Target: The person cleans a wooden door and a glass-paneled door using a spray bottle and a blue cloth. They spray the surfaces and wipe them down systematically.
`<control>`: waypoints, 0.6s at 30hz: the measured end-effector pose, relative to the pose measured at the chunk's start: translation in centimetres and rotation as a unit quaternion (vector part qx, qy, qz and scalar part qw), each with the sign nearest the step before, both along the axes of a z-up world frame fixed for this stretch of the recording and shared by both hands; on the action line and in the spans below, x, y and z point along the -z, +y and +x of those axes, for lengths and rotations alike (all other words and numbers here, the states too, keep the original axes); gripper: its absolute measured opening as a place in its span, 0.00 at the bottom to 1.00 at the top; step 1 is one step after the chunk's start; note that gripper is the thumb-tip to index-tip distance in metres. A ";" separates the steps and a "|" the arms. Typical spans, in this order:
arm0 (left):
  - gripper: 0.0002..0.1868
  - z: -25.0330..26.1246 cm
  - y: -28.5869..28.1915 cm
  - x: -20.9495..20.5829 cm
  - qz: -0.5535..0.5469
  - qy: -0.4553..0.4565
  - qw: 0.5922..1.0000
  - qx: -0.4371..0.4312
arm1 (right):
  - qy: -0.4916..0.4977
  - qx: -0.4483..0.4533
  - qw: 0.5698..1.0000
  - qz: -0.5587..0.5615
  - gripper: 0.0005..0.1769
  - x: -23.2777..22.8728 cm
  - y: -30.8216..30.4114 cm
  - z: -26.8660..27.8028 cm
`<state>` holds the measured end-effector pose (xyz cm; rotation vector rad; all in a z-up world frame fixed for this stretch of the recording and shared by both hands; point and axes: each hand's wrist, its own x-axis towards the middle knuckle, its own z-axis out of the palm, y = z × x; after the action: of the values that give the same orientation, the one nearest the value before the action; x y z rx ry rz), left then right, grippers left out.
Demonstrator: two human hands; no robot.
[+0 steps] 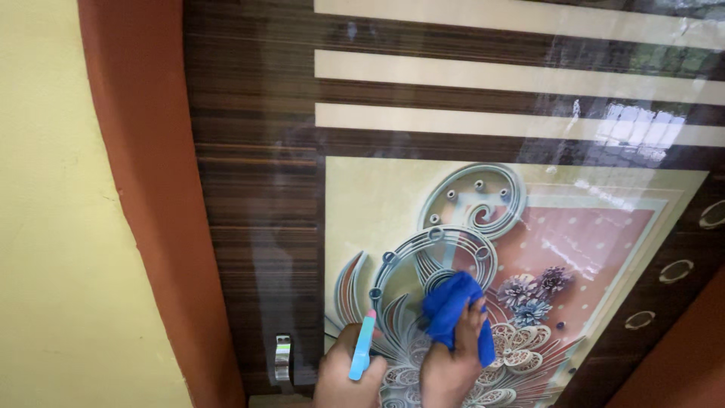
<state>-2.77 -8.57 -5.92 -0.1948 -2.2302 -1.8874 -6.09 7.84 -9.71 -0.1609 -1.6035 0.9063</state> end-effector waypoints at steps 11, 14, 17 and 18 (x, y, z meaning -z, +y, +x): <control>0.20 -0.3 -1.6 1.2 0.022 -0.014 0.999 -0.034 | -0.036 -0.072 0.994 0.079 0.46 -2.0 -5.3 2.5; 0.23 -0.2 -2.2 1.5 0.027 0.003 0.999 -0.037 | -0.046 -0.078 0.990 0.107 0.45 -1.8 -6.1 2.5; 0.22 -0.2 -2.5 1.6 0.027 0.033 0.998 -0.043 | -0.041 -0.076 0.984 0.158 0.45 -1.2 -5.9 2.1; 0.21 -0.1 -2.5 1.4 0.025 0.040 0.998 -0.045 | -0.037 -0.076 0.980 0.180 0.46 -1.0 -5.7 2.0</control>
<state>-2.90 -11.08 -7.33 -0.1568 -2.1022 -1.8531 -4.11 2.13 -8.70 0.1846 -1.8404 0.7158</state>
